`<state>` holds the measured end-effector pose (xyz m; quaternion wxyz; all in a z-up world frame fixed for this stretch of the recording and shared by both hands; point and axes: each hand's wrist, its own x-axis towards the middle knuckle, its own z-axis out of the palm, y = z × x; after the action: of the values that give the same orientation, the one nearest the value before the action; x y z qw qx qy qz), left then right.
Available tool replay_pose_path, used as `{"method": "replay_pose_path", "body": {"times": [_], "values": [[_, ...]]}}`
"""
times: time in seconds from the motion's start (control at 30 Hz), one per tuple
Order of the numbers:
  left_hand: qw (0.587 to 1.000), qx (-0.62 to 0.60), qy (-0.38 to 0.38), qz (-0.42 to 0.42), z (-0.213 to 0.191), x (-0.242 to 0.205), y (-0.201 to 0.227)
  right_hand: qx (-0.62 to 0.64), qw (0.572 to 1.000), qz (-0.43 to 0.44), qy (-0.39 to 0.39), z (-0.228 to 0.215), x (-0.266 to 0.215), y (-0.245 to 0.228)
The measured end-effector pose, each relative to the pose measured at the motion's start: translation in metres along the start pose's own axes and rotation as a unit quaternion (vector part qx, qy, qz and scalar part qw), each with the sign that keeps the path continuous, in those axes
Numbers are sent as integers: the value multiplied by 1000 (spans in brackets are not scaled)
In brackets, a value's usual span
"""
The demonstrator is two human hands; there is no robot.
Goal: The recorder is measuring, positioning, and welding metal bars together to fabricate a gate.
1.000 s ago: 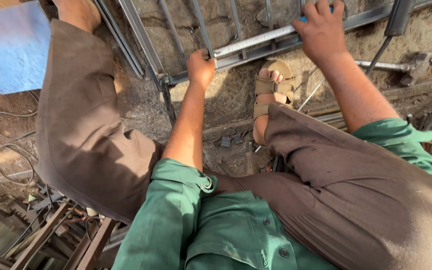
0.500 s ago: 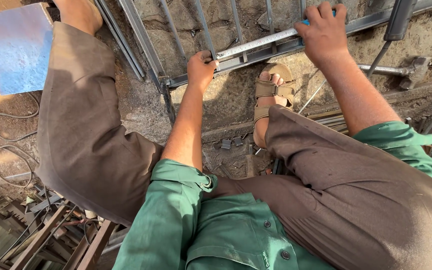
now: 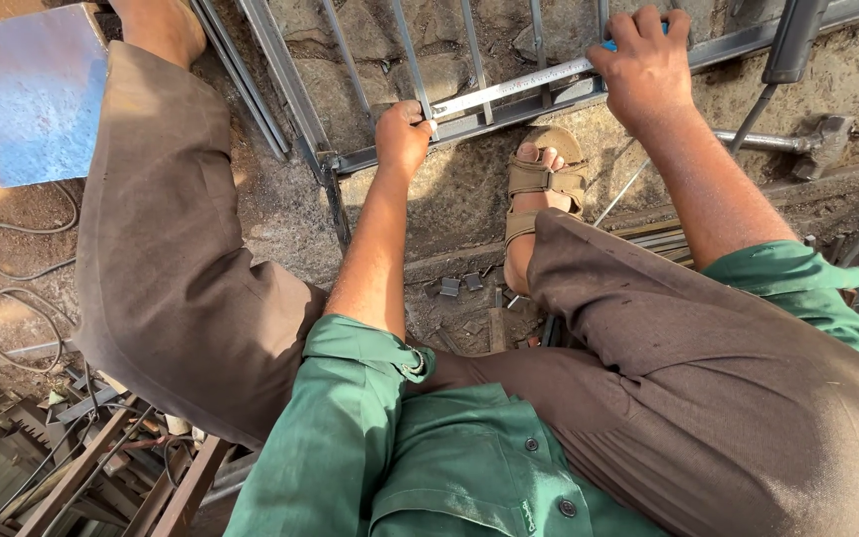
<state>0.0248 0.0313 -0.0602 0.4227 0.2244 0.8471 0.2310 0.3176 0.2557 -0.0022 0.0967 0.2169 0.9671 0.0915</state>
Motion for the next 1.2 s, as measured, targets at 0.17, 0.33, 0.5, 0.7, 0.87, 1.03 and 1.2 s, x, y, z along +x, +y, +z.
{"method": "replay_pose_path", "body": {"times": [0.17, 0.33, 0.5, 0.7, 0.87, 1.03, 1.2], "values": [[999, -28, 21, 4, 7, 5, -12, 21, 1000, 10, -19, -7, 5, 1], [985, -133, -26, -106, -16, -6, -9, 72, 996, 33, -42, 13, 1, 7], [960, -91, 264, 22, -42, 6, -43, 55, 997, 20, -47, -26, 17, -21], [977, -51, 205, 9, -61, 24, -43, 65, 991, -6, -116, -49, 45, -67], [986, -55, 156, -1, -56, 35, -54, 57, 991, -7, -124, -37, 50, -80], [986, -87, 139, -19, -64, 36, -49, 62, 993, -10, -98, -40, 50, -81], [991, -44, 124, -4, -61, 45, -59, 63, 994, -12, -91, -37, 47, -84]]}}
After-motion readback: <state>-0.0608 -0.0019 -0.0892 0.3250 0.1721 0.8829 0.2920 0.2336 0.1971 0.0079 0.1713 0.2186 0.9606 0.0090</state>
